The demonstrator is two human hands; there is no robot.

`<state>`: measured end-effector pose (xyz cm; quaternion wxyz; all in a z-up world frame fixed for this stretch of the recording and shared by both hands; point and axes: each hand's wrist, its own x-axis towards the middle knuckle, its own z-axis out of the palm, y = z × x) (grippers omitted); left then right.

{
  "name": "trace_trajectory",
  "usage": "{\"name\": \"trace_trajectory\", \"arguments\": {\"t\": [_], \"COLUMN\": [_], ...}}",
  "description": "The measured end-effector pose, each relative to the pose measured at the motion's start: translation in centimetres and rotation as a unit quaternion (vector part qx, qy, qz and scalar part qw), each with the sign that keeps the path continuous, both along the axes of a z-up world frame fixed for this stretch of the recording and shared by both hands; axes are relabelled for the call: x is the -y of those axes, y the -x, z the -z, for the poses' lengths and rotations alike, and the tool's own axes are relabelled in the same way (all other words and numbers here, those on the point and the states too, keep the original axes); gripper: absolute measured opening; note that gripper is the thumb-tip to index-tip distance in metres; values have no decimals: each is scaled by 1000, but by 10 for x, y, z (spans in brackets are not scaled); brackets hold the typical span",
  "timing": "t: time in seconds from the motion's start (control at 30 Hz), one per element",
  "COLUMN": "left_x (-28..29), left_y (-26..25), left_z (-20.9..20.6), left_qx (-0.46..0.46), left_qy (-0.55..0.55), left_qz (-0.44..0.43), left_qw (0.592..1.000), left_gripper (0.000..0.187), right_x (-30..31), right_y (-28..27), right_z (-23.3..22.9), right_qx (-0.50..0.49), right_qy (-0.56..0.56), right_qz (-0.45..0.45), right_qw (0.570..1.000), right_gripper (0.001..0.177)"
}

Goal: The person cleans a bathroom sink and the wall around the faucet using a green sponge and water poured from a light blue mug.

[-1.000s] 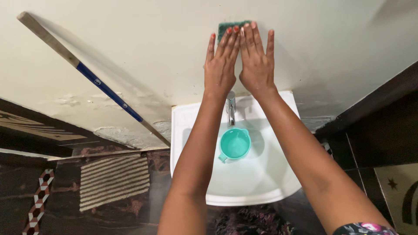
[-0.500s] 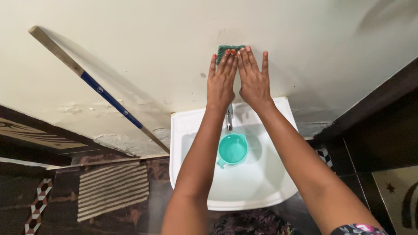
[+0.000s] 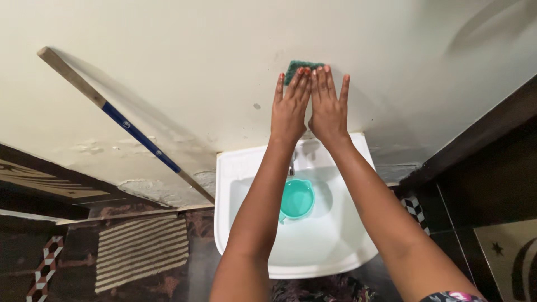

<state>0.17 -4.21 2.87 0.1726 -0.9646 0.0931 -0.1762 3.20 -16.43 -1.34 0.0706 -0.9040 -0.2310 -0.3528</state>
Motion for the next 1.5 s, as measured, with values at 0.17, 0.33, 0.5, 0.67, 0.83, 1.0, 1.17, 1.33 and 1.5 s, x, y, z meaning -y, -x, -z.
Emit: {"name": "trace_trajectory", "arguments": {"t": [0.17, 0.33, 0.5, 0.67, 0.83, 1.0, 1.17, 1.33, 1.5], "left_x": [1, 9, 20, 27, 31, 35, 46, 52, 55], "left_y": [-4, -11, -23, -14, -12, -22, -28, -21, -19], "left_z": [16, -6, -18, -1, 12, -6, -23, -2, 13], "left_qx": [51, 76, 94, 74, 32, 91, 98, 55, 25], "left_qy": [-16, -35, 12, 2, -54, -21, 7, 12, -14], "left_qz": [2, 2, 25, 30, 1, 22, 27, 22, 18], "left_qw": [999, 997, 995, 997, 998, 995, 995, 998, 999], "left_gripper": [91, 89, 87, 85, 87, 84, 86, 86, 84], "right_x": [12, 17, 24, 26, 38, 47, 48, 49, 59], "right_y": [-2, -8, -13, -6, -5, -15, -18, -10, -8], "right_z": [10, -18, -29, -9, 5, -21, -37, -12, 8], "right_qx": [10, 20, 31, -16, -5, 43, 24, -13, -17], "right_qy": [25, 5, -45, -49, -1, 16, -39, -60, 7], "right_qz": [1, 6, 1, -5, 6, 13, 15, -7, 38], "right_qw": [1000, 1000, 998, 999, 1000, 999, 999, 998, 999], "right_gripper": [82, 82, 79, 83, 87, 84, 84, 84, 90]}}
